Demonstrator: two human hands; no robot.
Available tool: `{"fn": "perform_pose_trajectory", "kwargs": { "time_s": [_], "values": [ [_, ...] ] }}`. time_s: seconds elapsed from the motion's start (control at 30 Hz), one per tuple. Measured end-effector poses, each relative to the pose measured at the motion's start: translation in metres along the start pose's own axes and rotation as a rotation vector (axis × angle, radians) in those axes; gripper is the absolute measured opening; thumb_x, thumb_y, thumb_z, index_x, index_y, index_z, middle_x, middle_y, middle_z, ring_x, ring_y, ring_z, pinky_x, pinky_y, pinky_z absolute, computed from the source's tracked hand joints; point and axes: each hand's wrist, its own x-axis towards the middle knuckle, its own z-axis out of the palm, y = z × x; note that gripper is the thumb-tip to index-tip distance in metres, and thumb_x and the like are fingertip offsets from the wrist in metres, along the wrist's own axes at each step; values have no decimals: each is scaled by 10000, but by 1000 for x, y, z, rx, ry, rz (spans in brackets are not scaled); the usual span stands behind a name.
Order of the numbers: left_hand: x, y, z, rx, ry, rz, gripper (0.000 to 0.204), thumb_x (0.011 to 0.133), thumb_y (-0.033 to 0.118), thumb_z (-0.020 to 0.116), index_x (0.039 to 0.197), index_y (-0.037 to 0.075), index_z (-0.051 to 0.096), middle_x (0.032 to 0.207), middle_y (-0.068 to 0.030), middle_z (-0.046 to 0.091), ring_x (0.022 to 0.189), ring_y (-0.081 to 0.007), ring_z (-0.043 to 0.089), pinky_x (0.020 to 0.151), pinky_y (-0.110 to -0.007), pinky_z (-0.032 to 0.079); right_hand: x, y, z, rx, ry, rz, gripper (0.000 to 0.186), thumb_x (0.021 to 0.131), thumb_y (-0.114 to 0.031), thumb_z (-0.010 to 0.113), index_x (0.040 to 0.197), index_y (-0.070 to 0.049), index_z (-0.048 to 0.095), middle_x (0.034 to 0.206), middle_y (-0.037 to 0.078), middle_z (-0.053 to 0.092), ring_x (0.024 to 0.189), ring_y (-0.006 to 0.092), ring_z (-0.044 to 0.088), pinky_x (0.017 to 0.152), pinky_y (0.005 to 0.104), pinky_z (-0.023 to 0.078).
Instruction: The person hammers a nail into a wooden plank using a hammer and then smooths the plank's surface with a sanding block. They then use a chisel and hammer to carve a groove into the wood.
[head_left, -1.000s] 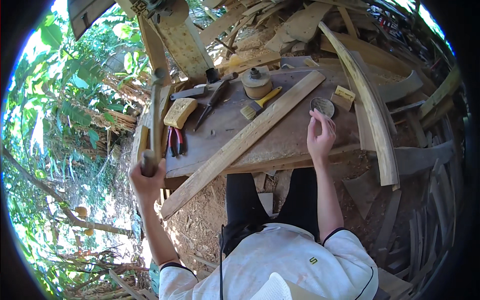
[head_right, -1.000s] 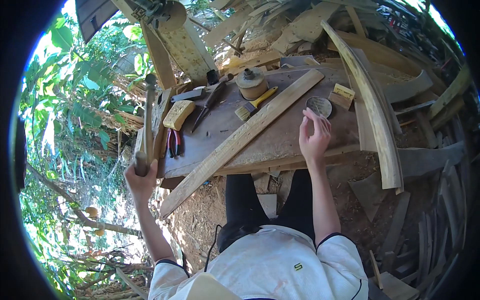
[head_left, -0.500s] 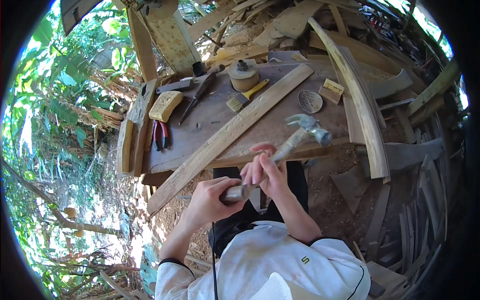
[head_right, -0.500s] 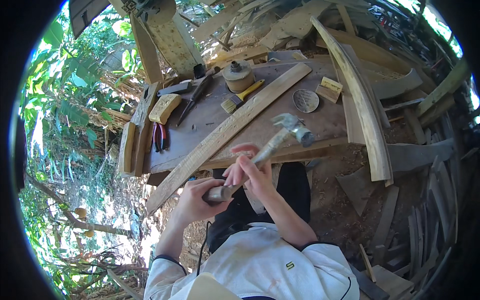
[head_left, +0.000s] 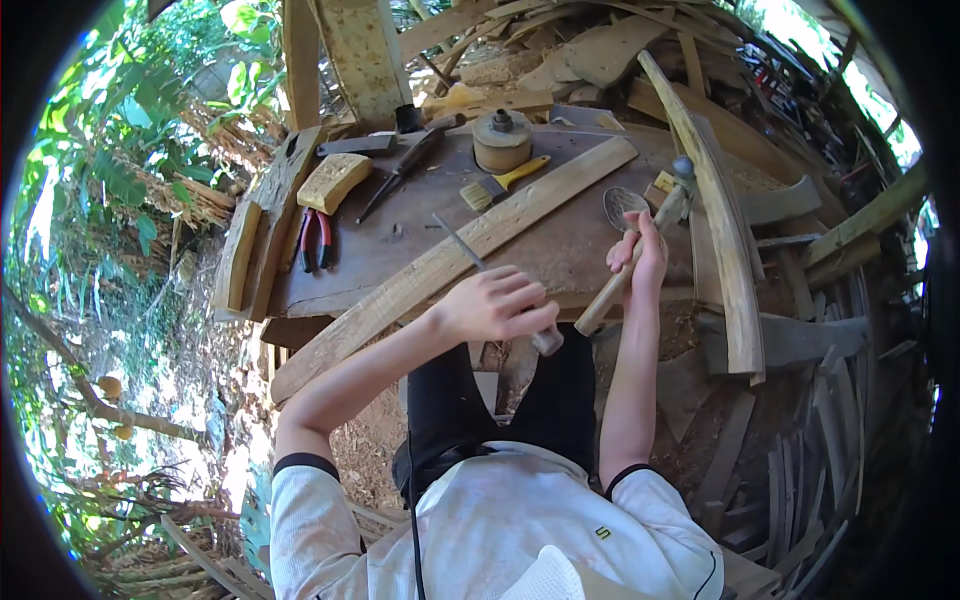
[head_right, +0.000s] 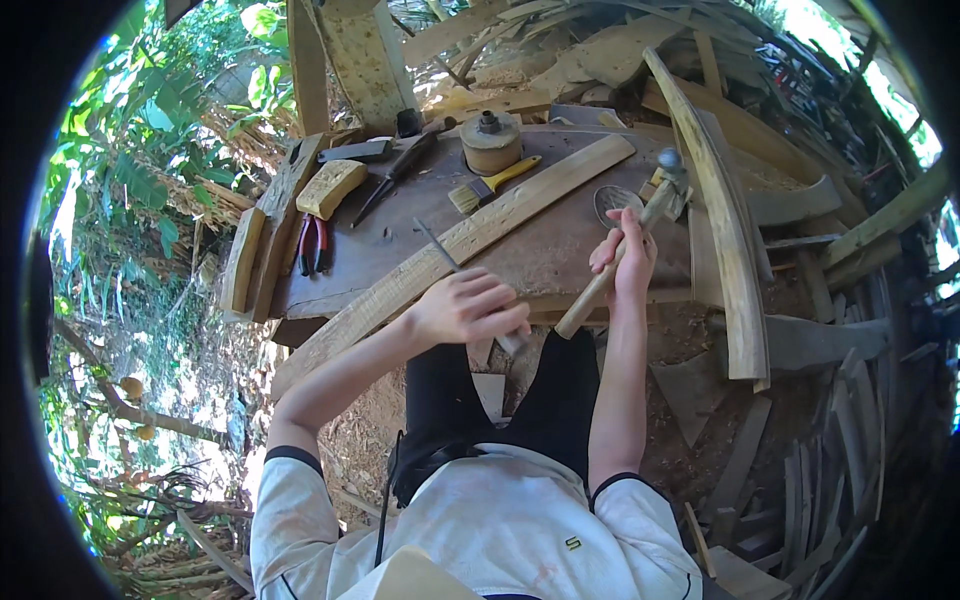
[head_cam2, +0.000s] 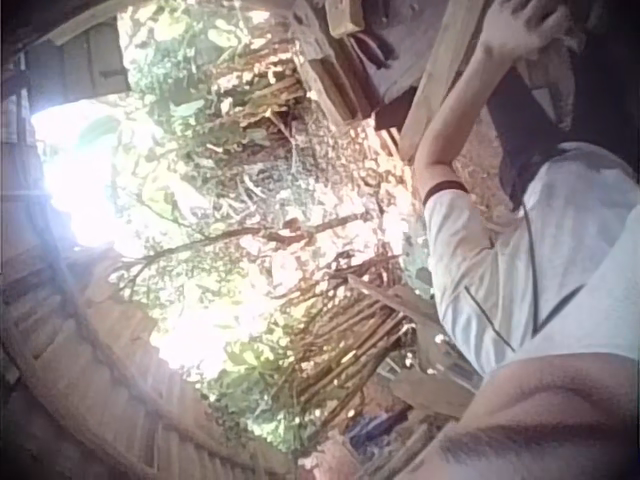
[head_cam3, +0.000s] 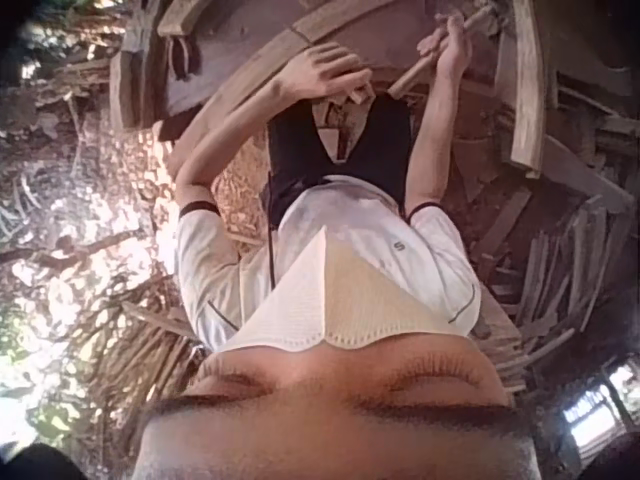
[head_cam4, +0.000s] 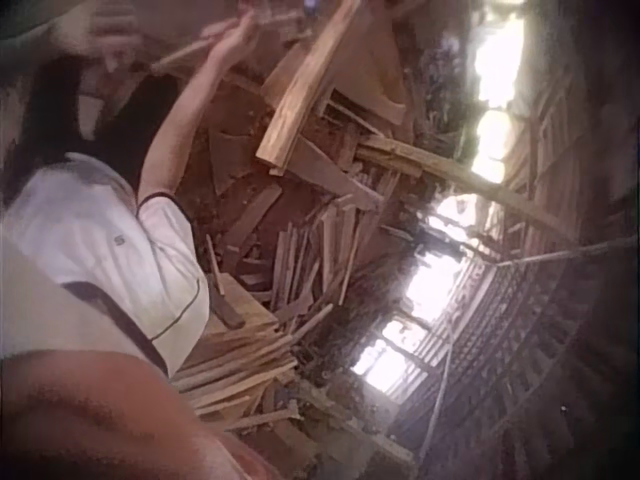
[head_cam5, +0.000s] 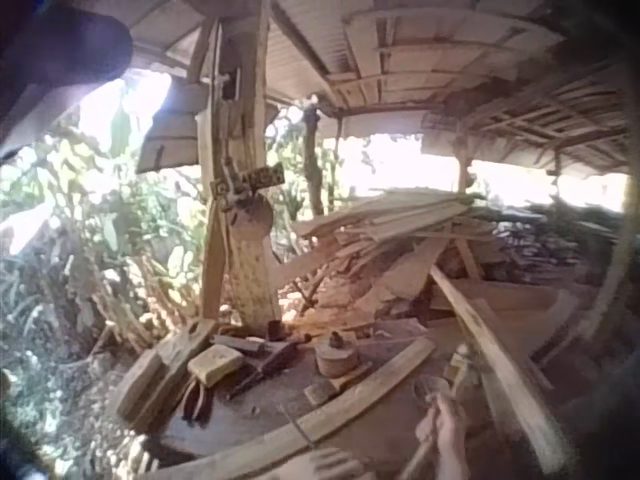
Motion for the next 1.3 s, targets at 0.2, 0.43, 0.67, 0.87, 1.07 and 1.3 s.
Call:
{"fn": "perform_pose_trajectory", "kwargs": {
  "time_s": [0.2, 0.43, 0.67, 0.87, 1.07, 1.3],
  "values": [
    [-14, -19, 20, 48, -9, -50, 297, 797, 194, 739, 1065, 131, 627, 841, -7, 530, 771, -187, 608, 708, -324, 513, -2, 22, -1, -125, -49, -48, 290, 1065, -273, 605, 1061, 16, 625, 508, 32, 489, 389, 145, 492, 421, 297, 421],
    [-40, -13, -8, 69, -111, -396, 525, 734, 286, 870, 1189, 116, 669, 981, -89, 658, 740, -212, 692, 668, -358, 567, -3, 18, -2, -135, -39, -31, 273, 1061, -243, 600, 1070, 27, 636, 512, 36, 505, 387, 138, 486, 430, 296, 427],
    [-48, -1, -35, 165, -636, -890, 642, 877, 462, 779, 1389, 113, 613, 1360, -145, 634, 924, -343, 741, 767, -448, 604, -2, 18, -1, -177, -53, -24, 264, 1051, -237, 621, 1073, 25, 645, 517, 38, 513, 386, 136, 488, 426, 289, 429],
    [-70, 5, -34, 164, -596, -919, 689, 882, 452, 765, 1474, 153, 578, 1545, -117, 540, 973, -365, 734, 809, -464, 603, -5, 21, -1, -272, -81, -49, 261, 1048, -248, 639, 1061, 12, 664, 518, 41, 538, 386, 123, 493, 414, 276, 423],
    [-83, 8, -52, -10, -521, -975, 683, 764, 124, 818, 1421, 162, 635, 1463, -82, 619, 1040, -357, 715, 863, -453, 596, -7, 21, -4, -291, -116, -46, 271, 1047, -255, 640, 1065, 14, 670, 515, 37, 539, 391, 123, 505, 415, 270, 419],
    [-116, 8, -72, 52, -475, -944, 706, 717, 31, 736, 1405, 159, 648, 1505, -4, 591, 1037, -347, 717, 875, -439, 604, -3, 20, -4, -292, -114, -39, 288, 1044, -268, 638, 1060, 18, 669, 515, 41, 540, 395, 127, 511, 418, 270, 424]
  ]
}}
